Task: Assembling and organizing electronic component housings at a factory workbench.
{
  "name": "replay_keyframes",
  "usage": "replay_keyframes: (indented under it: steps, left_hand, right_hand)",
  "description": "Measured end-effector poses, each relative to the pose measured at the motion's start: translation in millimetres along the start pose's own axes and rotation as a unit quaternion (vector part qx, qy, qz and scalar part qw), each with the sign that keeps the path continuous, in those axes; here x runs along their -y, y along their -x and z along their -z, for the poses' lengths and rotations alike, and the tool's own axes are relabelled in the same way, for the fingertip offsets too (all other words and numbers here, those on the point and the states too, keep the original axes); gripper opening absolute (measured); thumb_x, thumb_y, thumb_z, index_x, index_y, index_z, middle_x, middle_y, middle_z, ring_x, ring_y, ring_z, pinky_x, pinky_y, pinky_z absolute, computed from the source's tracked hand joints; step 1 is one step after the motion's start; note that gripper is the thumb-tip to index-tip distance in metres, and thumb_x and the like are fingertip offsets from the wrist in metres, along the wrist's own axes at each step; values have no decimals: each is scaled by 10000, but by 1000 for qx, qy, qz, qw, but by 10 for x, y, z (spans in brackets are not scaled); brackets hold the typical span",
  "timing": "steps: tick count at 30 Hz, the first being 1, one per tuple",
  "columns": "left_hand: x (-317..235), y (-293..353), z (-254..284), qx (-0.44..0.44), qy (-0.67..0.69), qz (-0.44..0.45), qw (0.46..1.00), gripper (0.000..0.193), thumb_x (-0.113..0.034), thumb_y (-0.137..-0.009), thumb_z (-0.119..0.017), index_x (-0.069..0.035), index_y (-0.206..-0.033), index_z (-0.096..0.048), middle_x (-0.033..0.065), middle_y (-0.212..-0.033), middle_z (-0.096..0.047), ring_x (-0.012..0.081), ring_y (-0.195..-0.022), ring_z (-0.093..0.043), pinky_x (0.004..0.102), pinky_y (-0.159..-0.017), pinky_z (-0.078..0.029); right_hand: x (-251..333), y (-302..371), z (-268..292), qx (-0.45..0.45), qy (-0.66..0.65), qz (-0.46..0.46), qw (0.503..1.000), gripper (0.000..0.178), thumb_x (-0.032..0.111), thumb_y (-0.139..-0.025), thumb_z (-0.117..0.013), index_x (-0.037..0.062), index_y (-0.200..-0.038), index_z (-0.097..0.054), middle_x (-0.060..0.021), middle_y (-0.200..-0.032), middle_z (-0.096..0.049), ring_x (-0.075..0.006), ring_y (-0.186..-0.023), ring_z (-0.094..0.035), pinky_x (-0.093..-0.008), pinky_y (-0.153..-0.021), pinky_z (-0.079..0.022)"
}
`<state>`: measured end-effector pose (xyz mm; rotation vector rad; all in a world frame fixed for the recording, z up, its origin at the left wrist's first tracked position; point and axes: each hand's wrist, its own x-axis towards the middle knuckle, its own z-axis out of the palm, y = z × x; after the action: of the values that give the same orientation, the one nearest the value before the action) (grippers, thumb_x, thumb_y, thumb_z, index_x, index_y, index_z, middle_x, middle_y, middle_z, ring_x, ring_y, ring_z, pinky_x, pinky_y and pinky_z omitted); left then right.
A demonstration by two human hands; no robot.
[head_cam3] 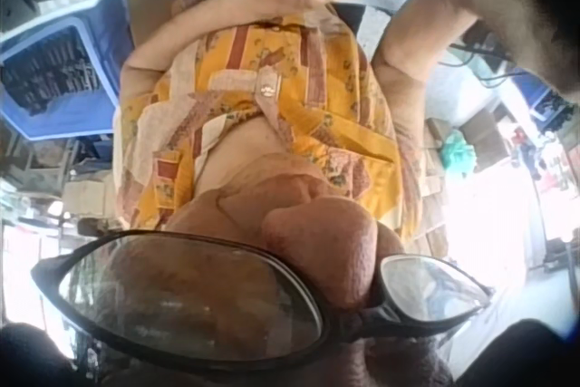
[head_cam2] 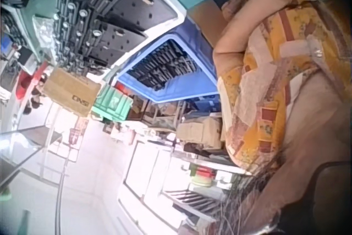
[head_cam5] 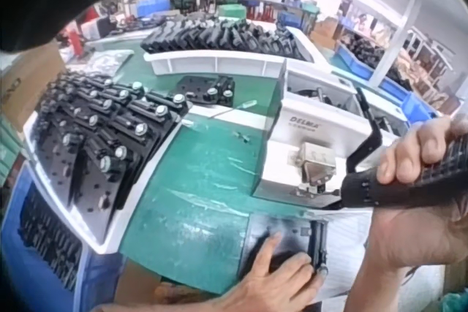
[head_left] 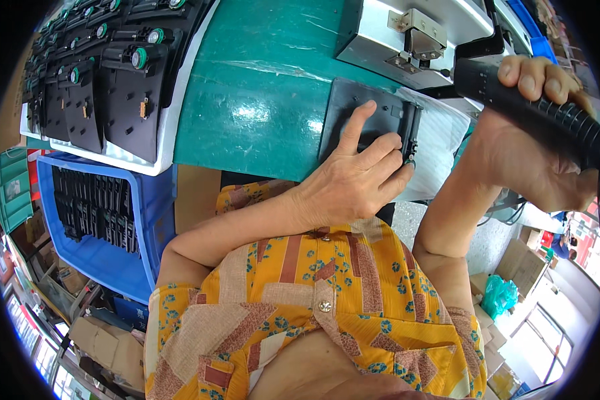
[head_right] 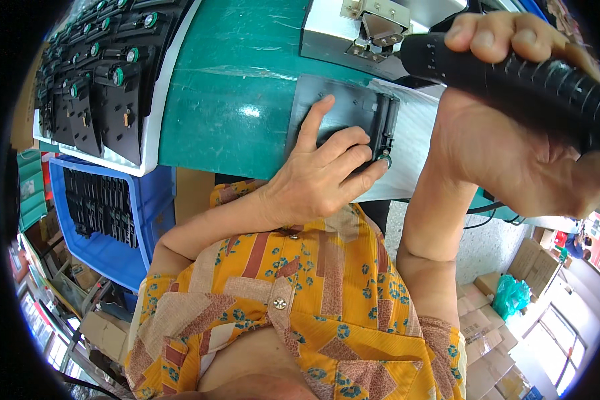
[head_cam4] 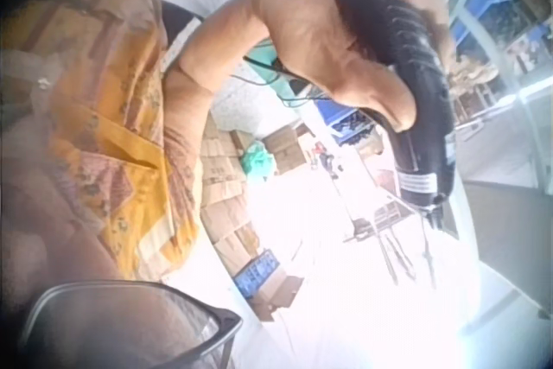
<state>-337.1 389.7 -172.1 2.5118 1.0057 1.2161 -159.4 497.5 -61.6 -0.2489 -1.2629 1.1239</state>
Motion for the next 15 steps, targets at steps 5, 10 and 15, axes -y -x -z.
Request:
replay_keyframes:
  steps: [5,10,15]
  left_hand:
    - [-14,7,31,-5,9,-2,1000,248,-119,-749,-637,-45,-975,-709,65,-873,-581,230,-995,-577,686,-1059,-285]
    - [-64,1,48,-6,8,-10,1000,248,-118,-752,-638,-42,-977,-708,67,-881,-576,227,-999,-575,691,-1054,-287]
    - [-42,-17,40,-1,5,-16,1000,247,-113,-753,-638,-38,-977,-708,70,-884,-577,226,-1002,-576,689,-1052,-289]
  right_hand:
    - [-1,-51,-81,41,6,-13,999,708,695,-750,-590,72,-1085,-628,-104,-921,-540,-235,-801,-513,-394,-724,-409]
    - [-53,-95,-200,82,10,-20,996,722,698,-738,-589,77,-1103,-623,-101,-927,-537,-234,-803,-513,-396,-727,-409]
    - [-90,-170,-200,122,13,-31,992,737,701,-726,-588,81,-1122,-617,-98,-933,-535,-232,-806,-512,-397,-730,-410]
